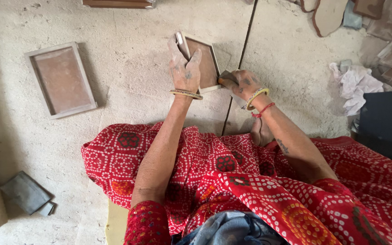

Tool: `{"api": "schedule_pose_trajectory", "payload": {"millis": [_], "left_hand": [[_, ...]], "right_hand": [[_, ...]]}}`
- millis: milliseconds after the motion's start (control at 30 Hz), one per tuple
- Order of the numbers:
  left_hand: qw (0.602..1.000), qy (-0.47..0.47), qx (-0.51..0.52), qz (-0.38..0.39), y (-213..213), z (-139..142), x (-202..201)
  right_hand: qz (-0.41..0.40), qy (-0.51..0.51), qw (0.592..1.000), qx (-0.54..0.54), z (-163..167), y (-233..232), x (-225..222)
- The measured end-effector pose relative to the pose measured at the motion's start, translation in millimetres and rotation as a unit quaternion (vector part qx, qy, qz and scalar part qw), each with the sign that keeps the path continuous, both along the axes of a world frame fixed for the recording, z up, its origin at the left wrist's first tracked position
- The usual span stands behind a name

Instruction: The person sits on the floor and sands a small rectangular wooden frame using a sanding block. They hold the frame with the left hand and rub the edges and surfaces with the right hand, repeatedly turning the frame to access different sides.

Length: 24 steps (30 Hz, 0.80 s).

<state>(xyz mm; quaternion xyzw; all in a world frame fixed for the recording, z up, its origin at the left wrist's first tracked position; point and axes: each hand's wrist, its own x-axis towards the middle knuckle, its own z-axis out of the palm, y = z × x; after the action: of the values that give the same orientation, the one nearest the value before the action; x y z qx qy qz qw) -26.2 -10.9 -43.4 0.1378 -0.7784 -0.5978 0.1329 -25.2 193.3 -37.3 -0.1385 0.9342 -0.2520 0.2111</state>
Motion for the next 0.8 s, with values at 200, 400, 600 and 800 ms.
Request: {"api": "schedule_pose_trajectory", "payload": {"millis": [200,400,600,800], "left_hand": [[0.998,0.059,-0.014,-0.007,-0.6,-7.3,0.3],[0.998,0.01,0.053,0.01,-5.8,2.8,5.3],[0.999,0.008,0.037,0.009,-2.8,5.7,5.0],[0.996,0.034,0.086,0.014,-8.3,4.5,7.7]], "right_hand": [[-0.031,0.015,0.996,0.078,-14.2,-11.6,-21.4],[-0.019,-0.095,0.991,0.096,-30.5,-5.8,-23.3],[-0.02,0.074,0.997,-0.003,-40.2,-11.1,-31.8],[-0.068,-0.038,0.994,0.075,-23.3,-18.0,-21.7]]}}
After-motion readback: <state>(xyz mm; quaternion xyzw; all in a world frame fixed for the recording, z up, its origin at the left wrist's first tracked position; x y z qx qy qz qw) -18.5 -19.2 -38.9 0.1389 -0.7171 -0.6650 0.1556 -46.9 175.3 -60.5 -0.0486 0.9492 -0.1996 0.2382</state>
